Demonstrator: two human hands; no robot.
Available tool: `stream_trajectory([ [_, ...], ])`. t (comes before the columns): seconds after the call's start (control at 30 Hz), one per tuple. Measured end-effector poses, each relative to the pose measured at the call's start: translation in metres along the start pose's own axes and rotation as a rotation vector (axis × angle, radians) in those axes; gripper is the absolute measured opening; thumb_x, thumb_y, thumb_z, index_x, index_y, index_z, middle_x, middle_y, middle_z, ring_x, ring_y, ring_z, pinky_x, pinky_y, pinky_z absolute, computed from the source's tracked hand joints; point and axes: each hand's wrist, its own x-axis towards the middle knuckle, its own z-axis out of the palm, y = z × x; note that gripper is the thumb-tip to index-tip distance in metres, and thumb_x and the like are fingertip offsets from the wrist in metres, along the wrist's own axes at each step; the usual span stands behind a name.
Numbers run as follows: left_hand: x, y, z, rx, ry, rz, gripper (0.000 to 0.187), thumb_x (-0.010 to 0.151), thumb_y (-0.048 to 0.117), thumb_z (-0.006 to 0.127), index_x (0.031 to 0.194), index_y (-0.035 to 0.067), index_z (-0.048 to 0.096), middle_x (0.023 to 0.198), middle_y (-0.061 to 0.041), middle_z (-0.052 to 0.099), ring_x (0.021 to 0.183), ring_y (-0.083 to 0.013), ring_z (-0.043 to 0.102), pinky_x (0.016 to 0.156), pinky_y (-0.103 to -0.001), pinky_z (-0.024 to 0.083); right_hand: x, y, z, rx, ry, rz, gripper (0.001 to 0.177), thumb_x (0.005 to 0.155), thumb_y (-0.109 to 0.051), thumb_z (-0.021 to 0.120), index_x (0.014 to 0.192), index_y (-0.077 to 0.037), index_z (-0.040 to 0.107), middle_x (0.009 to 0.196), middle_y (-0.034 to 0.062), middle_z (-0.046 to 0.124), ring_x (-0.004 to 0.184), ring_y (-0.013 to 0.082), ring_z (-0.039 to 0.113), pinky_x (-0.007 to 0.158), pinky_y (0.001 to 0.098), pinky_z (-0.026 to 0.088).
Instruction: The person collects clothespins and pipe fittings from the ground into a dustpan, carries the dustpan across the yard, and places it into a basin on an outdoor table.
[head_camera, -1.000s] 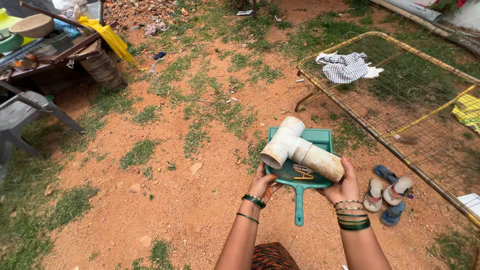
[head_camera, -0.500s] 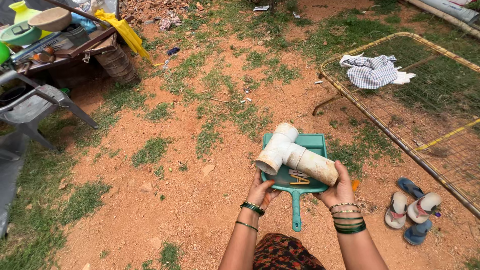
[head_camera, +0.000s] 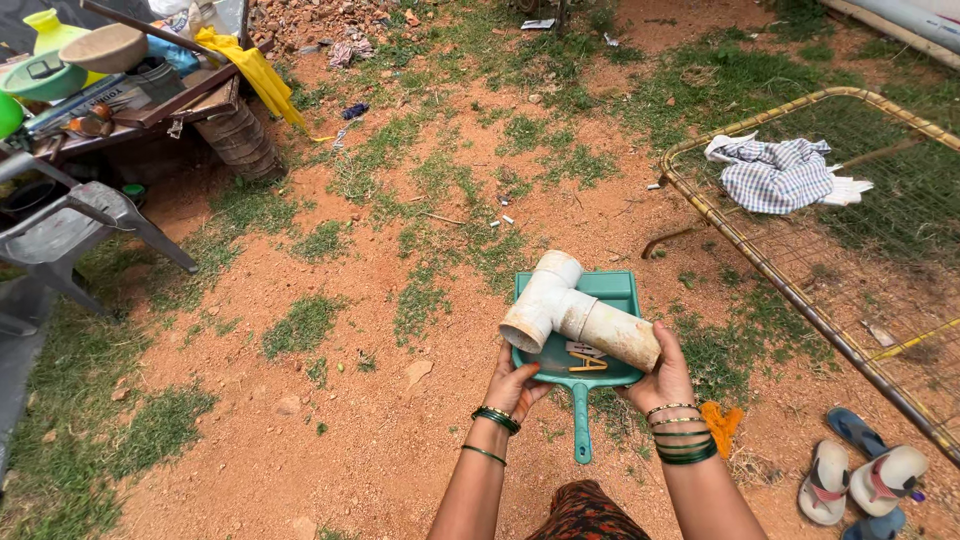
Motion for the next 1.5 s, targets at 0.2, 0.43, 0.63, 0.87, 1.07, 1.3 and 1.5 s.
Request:
stream_trajectory([
  [0.2,0.069,0.028,0.007,-0.023,0.008,0.023,0.089,0.09,-0.008,0.051,0.162,0.028,0.013,0.14,-0.02,0.055,0.109,-0.034,0.071,0.083,-0.048,0.068,0.065,-0.024,0.034,-0.007,0.0,0.027,0.057,0.08,-0.055,0.066,0.128,-0.025,0.061,0.134,0.004,0.063,0.126,0.0296,0.056,0.102,0.0711,0.034],
  [0.43,0.106,0.053,0.003,-0.029,0.083,0.042,0.089,0.091,-0.006,0.052,0.162,0.03,0.012,0.142,-0.02,0.055,0.112,-0.0352,0.071,0.086,-0.049,0.067,0.111,-0.033,0.075,-0.103,0.019,0.044,0.057,0.079,-0.055,0.065,0.127,-0.024,0.061,0.134,0.0059,0.064,0.126,0.0306,0.056,0.097,0.067,0.031],
  [0.63,0.137,0.078,-0.024,-0.08,0.108,0.066,0.089,0.092,-0.007,0.051,0.163,0.031,0.011,0.142,-0.021,0.055,0.113,-0.0344,0.07,0.087,-0.049,0.066,0.147,-0.023,0.112,-0.088,-0.022,0.077,0.055,0.077,-0.055,0.067,0.125,-0.029,0.06,0.132,0.0009,0.062,0.125,0.0282,0.055,0.098,0.0652,0.036],
  [0.87,0.189,0.128,-0.062,-0.09,0.107,0.074,0.09,0.092,-0.008,0.05,0.163,0.031,0.01,0.141,-0.021,0.055,0.111,-0.0341,0.07,0.088,-0.05,0.066,0.205,-0.001,0.166,-0.116,-0.068,0.091,0.057,0.078,-0.057,0.067,0.126,-0.026,0.062,0.132,0.0036,0.064,0.124,0.0289,0.056,0.097,0.0627,0.035],
  [1.07,0.231,0.187,-0.098,-0.062,0.123,0.067,0.089,0.092,-0.006,0.05,0.162,0.031,0.01,0.14,-0.021,0.057,0.108,-0.0341,0.071,0.087,-0.05,0.065,0.245,0.027,0.232,-0.107,-0.055,0.072,0.056,0.079,-0.055,0.066,0.126,-0.024,0.061,0.132,0.0055,0.064,0.126,0.0304,0.056,0.099,0.0664,0.035],
  [1.3,0.264,0.238,-0.149,0.007,0.107,0.093,0.085,0.093,-0.005,0.051,0.163,0.026,0.013,0.136,-0.023,0.06,0.106,-0.0354,0.072,0.083,-0.048,0.067,0.272,0.066,0.284,-0.053,-0.024,0.053,0.059,0.08,-0.05,0.067,0.131,-0.022,0.057,0.137,0.0089,0.058,0.13,0.0336,0.053,0.104,0.071,0.037],
  [1.5,0.286,0.251,-0.175,0.003,0.126,0.065,0.083,0.093,-0.006,0.051,0.162,0.024,0.016,0.135,-0.023,0.06,0.106,-0.0353,0.072,0.082,-0.047,0.067,0.295,0.085,0.305,-0.07,0.005,0.066,0.06,0.081,-0.051,0.065,0.132,-0.021,0.057,0.139,0.0091,0.058,0.131,0.0325,0.053,0.104,0.0713,0.034],
])
